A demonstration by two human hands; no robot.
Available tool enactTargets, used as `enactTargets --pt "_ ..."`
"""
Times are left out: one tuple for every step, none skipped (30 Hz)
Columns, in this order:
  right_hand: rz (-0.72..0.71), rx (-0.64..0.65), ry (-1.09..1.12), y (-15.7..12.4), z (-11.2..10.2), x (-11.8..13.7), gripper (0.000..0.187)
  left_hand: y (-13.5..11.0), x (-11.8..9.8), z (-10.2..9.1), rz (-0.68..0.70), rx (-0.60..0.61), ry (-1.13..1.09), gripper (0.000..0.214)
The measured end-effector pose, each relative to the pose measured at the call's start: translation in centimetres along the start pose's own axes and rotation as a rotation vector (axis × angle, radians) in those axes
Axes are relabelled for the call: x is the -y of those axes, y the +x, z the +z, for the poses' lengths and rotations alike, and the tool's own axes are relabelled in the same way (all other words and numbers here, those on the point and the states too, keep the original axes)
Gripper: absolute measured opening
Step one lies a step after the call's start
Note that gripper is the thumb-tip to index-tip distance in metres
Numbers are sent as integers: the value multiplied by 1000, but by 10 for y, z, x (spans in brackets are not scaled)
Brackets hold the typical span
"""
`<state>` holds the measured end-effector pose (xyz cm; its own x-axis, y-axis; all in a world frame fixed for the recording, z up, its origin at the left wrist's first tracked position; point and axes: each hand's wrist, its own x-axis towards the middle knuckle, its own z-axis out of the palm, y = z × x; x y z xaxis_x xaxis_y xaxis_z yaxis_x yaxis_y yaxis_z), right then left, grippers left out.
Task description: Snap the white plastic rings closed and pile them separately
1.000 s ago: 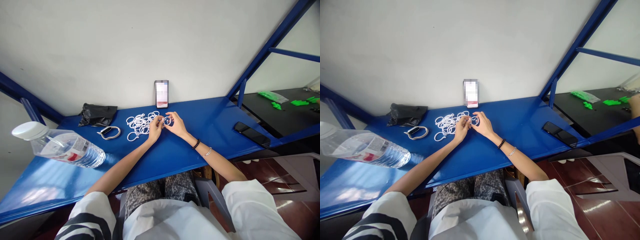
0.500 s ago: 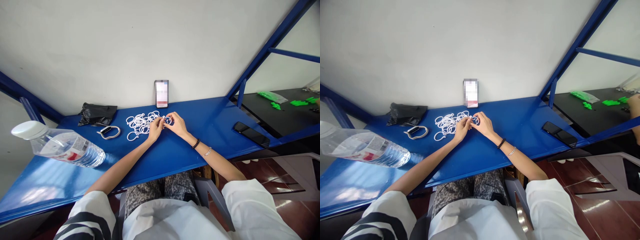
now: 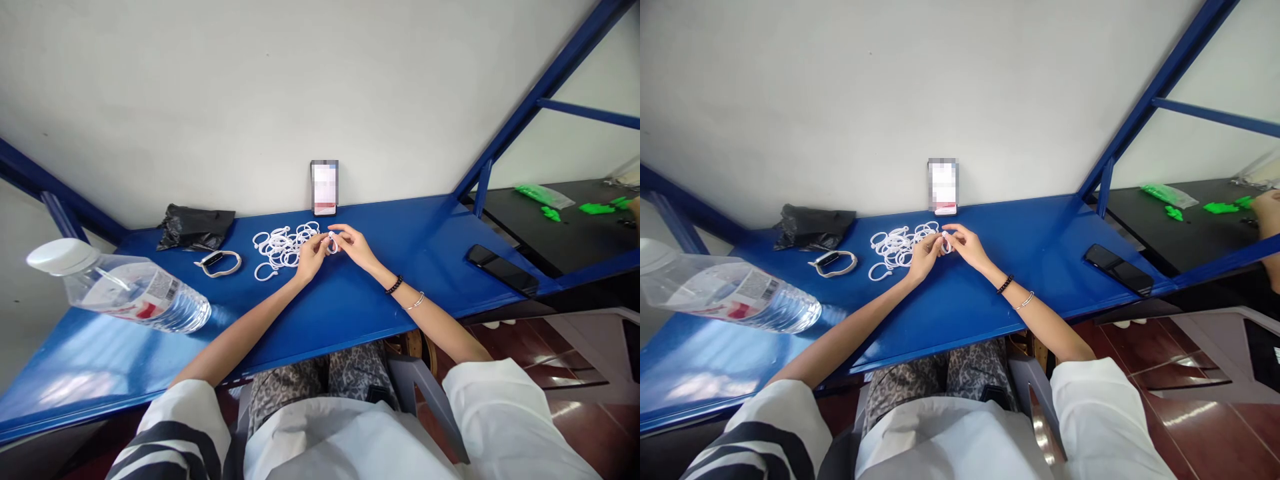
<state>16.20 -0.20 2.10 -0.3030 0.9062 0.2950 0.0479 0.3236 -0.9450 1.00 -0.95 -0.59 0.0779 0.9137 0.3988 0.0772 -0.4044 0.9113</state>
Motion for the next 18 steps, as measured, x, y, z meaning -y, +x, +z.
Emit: enactTargets --pt "-5 4 -10 0 0 0 34 0 0 0 16 11 22 46" --pt "-10 -5 -20 0 1 0 33 0 -1 1 32 23 48 46" --pt "-15 -24 -25 0 1 1 32 0 -1 1 49 33 78 47" --pt "-20 -48 -22 0 1 1 31 0 0 1 65 41 107 48" --pt "-23 -69 -14 0 2 2 31 0 0 1 79 47 133 50" --pt "-25 -83 0 1 2 2 30 0 1 1 87 50 150 52" --pt "-24 -91 22 1 2 2 30 0 2 1 89 50 158 52" --pt "-18 -94 49 1 2 3 30 0 3 1 86 49 158 51" --pt "-9 -97 80 1 2 3 30 0 4 1 80 47 153 49" --pt "5 -101 111 2 1 3 29 0 4 0 74 46 145 48" --pt "23 -106 140 2 1 3 29 0 5 0 68 45 136 47" --pt "44 -110 166 2 0 3 29 0 5 0 64 45 128 47" --pt "65 -113 188 2 0 3 29 0 5 -1 62 46 123 47" --pt "85 -112 207 2 -1 3 29 0 4 -1 60 45 121 46" --pt "104 -111 225 2 -1 2 29 0 3 -1 60 39 122 45" --pt "124 -109 242 2 -2 2 28 0 2 0 61 31 128 44" --pt "145 -107 260 2 -2 2 28 -1 1 0 63 23 135 43" --pt "164 -105 278 2 -2 1 27 -1 0 0 64 15 141 41"
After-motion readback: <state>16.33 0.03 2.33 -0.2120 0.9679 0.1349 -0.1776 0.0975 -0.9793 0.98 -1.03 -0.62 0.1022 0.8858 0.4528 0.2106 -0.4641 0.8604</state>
